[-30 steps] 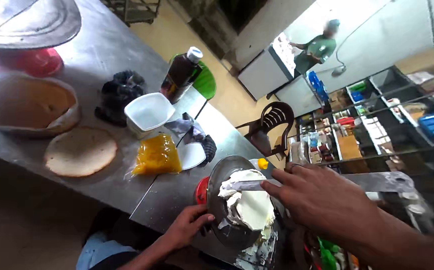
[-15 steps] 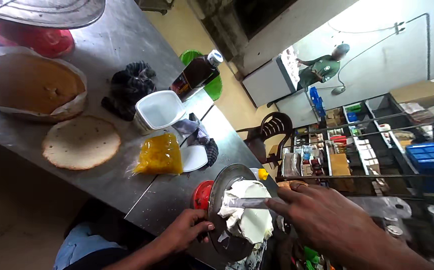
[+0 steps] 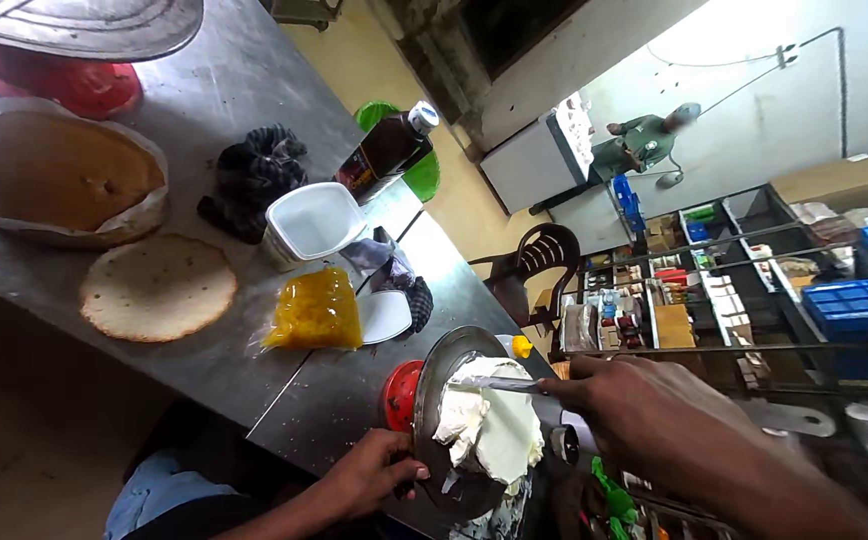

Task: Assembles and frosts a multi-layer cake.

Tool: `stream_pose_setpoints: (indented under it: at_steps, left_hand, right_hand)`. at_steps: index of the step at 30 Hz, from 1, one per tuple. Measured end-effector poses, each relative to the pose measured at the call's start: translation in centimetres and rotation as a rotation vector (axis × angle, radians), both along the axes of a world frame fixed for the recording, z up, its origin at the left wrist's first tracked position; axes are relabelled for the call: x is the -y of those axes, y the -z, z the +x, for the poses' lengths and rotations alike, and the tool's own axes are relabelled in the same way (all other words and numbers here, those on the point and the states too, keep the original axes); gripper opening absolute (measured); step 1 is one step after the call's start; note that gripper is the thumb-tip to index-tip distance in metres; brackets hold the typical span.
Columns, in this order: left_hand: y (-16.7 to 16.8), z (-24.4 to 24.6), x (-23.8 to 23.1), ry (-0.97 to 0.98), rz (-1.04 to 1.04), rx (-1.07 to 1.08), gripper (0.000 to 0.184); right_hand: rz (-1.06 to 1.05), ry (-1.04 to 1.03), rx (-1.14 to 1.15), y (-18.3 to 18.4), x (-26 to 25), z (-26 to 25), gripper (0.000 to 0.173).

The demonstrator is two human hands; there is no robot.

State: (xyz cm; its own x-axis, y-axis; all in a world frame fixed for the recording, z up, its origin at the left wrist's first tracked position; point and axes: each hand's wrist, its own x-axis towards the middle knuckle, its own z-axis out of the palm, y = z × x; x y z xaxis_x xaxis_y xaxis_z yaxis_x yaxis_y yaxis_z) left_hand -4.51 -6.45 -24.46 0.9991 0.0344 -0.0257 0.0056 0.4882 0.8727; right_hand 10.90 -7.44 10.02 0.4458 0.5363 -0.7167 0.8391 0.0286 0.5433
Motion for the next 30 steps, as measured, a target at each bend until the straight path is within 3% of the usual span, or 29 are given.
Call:
stream_pose_setpoints:
  at_steps: [3, 6, 8, 10, 14, 20, 27, 30]
  left_hand:
    - [0.2, 0.0, 0.1, -0.008, -0.009, 0.017, 0.024]
    - [0.1, 0.0, 0.0, 0.024, -0.014, 0.014, 0.025]
    - [-0.1, 0.0, 0.1, 0.050, -0.008, 0.013, 0.026]
    - [-0.2, 0.0, 0.4, 0.054, 0.004, 0.012, 0.025]
    - [-0.3, -0.1, 0.5, 0.044, 0.021, 0.013, 0.027]
    - [-0.3, -0.1, 0.6, 0.088, 0.016, 0.022, 0.027]
    - [-0.1, 0.1, 0.4, 0.070, -0.028, 0.037, 0.025]
    - [0.1, 0.3, -0.9, 0.027, -0.056, 0.052, 0.025]
  right_hand:
    - [-0.064, -0.015, -0.059, 1.1, 0.4, -1.3, 0.036]
    - [0.064, -0.339, -0.067, 1.4, 1.8, -1.4, 0.035]
    - [0.112, -0.447, -0.020, 1.7, 1.5, -1.0, 0.037]
    - [0.089, -0.405, 0.018, 1.8, 0.7, -0.2, 0.037]
    - [-0.041, -0.132, -0.057, 1.3, 0.3, -1.3, 0.033]
    - [0.083, -0.450, -0.033, 1.6, 1.3, -1.0, 0.041]
    - [-0.076, -0.129, -0.073, 1.2, 0.5, -2.2, 0.033]
    - [-0.051, -0.221, -0.112, 1.3, 2.0, -3.7, 0.037]
